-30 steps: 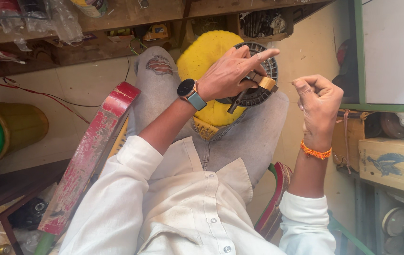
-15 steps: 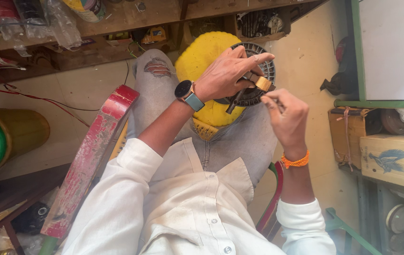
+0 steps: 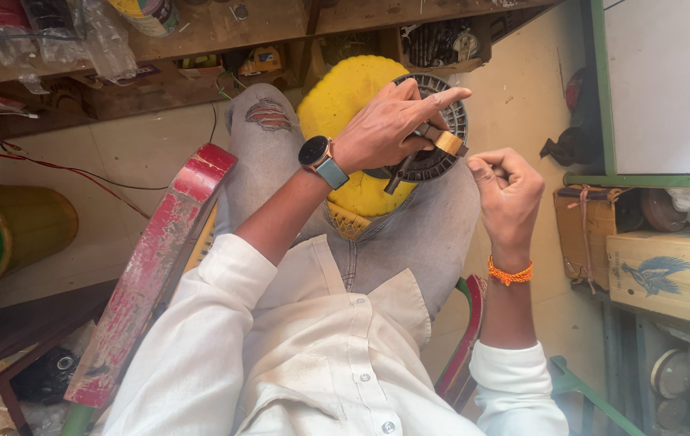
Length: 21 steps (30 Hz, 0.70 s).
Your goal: The person sits in a cluttered workshop and works on a small light-colored block held against a dark circular component resting on a yellow cushion on their lap. They repeatedly press, rotate and reposition the small block with both hands, fitting it against the circular part and adjusting its placement throughout the clip.
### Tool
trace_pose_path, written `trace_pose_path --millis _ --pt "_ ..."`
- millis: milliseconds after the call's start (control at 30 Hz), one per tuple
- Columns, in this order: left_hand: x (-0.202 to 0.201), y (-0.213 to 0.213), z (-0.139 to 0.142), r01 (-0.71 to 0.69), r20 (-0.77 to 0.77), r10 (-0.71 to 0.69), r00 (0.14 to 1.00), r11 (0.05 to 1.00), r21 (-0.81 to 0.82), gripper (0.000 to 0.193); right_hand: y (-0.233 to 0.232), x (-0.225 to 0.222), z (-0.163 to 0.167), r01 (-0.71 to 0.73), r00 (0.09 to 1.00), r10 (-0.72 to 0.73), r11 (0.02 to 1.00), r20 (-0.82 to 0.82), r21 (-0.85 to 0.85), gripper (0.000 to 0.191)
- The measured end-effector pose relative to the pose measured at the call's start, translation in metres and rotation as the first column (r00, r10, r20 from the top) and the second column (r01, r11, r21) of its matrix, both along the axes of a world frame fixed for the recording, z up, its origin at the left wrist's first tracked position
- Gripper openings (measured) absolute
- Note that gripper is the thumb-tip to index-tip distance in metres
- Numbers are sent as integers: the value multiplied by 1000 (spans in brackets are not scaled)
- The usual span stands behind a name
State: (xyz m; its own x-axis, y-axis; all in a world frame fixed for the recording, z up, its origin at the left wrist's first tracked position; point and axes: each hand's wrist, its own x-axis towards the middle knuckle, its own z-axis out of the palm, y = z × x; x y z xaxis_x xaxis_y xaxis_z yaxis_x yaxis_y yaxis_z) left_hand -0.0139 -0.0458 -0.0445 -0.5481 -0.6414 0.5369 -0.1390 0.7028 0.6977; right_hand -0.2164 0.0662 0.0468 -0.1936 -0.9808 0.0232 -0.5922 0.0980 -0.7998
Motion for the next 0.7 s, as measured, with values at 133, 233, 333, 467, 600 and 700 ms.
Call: trace_pose_path --millis 133,233,333,467,600,700 --pt "0 0 1 -5 2 5 1000 1000 5 91 -1 0 -2 17 1000 -17 1000 -13 16 15" --pt "2 0 3 8 -4 -8 1000 1000 -1 76 0 -3 -4 40 998 -41 999 52 28 15" --pt "6 -1 6 22 -6 -22 1000 998 -55 51 1 -6 -6 61 995 -63 998 78 29 13" --pt "8 -4 11 47 -27 -49 998 996 -73 37 0 -5 -4 51 994 -53 998 93 21 13" --pt "10 -7 15 72 -7 -72 997 996 -58 38 4 2 4 -19 998 18 1000 56 24 16" --pt "11 -9 16 91 -2 -91 996 995 -36 39 9 9 10 -121 990 121 993 -68 -3 15"
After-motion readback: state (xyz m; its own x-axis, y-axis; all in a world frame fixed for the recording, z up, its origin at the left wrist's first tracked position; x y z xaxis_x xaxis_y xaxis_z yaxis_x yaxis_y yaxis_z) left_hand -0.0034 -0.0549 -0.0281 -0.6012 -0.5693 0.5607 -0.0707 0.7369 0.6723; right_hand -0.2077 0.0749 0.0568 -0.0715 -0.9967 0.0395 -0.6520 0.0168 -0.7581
